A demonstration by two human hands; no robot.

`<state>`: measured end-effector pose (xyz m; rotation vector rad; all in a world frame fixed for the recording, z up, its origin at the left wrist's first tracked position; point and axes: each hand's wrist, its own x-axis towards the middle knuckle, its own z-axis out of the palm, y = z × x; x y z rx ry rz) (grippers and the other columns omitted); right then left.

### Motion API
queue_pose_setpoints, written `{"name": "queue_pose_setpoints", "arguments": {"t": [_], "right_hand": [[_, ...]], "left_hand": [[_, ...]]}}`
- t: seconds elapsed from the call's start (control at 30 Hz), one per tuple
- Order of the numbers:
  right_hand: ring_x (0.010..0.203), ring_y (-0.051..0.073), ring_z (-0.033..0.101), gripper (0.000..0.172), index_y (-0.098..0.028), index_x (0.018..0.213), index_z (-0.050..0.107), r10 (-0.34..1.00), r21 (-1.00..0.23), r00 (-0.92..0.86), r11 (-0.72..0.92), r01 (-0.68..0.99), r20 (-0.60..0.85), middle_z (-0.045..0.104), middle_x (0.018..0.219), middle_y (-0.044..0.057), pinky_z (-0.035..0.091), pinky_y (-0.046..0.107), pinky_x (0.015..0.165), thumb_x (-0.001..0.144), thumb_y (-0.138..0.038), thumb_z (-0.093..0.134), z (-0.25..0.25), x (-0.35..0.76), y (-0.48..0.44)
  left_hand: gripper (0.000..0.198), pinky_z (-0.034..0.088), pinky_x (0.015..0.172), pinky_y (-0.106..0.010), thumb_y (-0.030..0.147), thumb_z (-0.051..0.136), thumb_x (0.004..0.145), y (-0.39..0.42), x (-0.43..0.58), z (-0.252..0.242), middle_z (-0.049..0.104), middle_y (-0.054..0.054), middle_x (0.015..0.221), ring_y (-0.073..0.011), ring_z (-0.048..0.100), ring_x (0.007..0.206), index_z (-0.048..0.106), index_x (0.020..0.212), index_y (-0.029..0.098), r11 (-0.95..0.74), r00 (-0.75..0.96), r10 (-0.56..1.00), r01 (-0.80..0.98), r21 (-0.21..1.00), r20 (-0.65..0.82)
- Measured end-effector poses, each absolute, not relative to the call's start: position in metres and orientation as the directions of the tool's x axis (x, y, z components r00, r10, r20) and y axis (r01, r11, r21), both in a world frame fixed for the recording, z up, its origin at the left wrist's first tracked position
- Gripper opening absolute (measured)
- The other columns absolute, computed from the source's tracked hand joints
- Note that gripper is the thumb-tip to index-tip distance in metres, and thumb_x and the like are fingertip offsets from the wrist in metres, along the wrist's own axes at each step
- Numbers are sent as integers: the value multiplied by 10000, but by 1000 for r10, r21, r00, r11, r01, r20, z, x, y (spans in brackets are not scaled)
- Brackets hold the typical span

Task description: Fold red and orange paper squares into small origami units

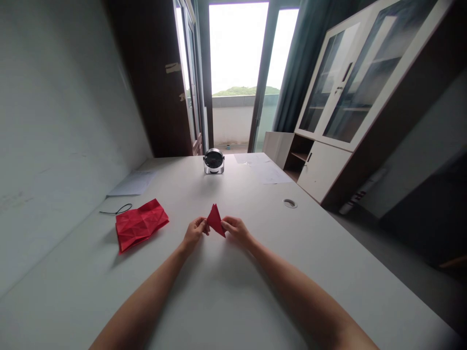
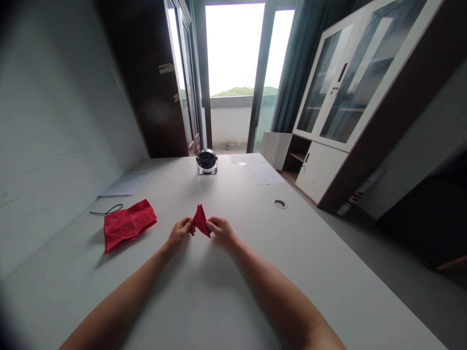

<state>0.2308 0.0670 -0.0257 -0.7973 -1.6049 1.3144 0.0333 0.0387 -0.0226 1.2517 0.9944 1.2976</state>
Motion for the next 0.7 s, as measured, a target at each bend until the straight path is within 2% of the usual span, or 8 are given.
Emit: {"name": "queue_pose_setpoints", "arguments": {"t": [0.2, 0.4, 0.57, 0.7], "right_hand": [[542, 104, 466, 195, -166, 918, 637, 908, -950, -330, 300, 83, 257, 573, 615, -34, 332, 211, 519, 829, -324, 565, -34, 228, 68], [586, 103, 480, 130, -175, 894, 645, 883, -870, -287, 439, 224, 371, 614, 666, -26, 372, 223, 595, 823, -219, 544, -20, 229, 60], [640, 145, 558, 95, -165, 844, 623, 851, -876, -354, 459, 145, 387, 673, 755, 19, 425, 249, 606, 760, -179, 579, -18, 226, 57], [560, 119, 485, 13, -180, 755, 586, 846, -842, -372, 485, 237, 383, 615, 637, -11, 372, 230, 549, 762, -186, 594, -18, 227, 53]], "left_hand": [[398, 453, 595, -258, 517, 623, 865, 36, 33, -19, 647, -37, 650, -134, 578, 583, 651, 830, 121, -112, 140, 983, -65, 992, 120], [450, 462, 610, -273, 552, 566, 892, 36, 33, -18, 687, -74, 675, -163, 622, 606, 651, 814, 118, -87, 156, 983, -36, 996, 92], [405, 472, 649, -275, 508, 579, 893, 33, 33, -17, 709, -78, 702, -169, 640, 641, 666, 824, 119, -90, 204, 975, -1, 996, 89], [395, 456, 650, -267, 488, 564, 899, 33, 34, -16, 702, -66, 694, -166, 634, 648, 670, 781, 126, -107, 227, 969, 26, 994, 98]]}}
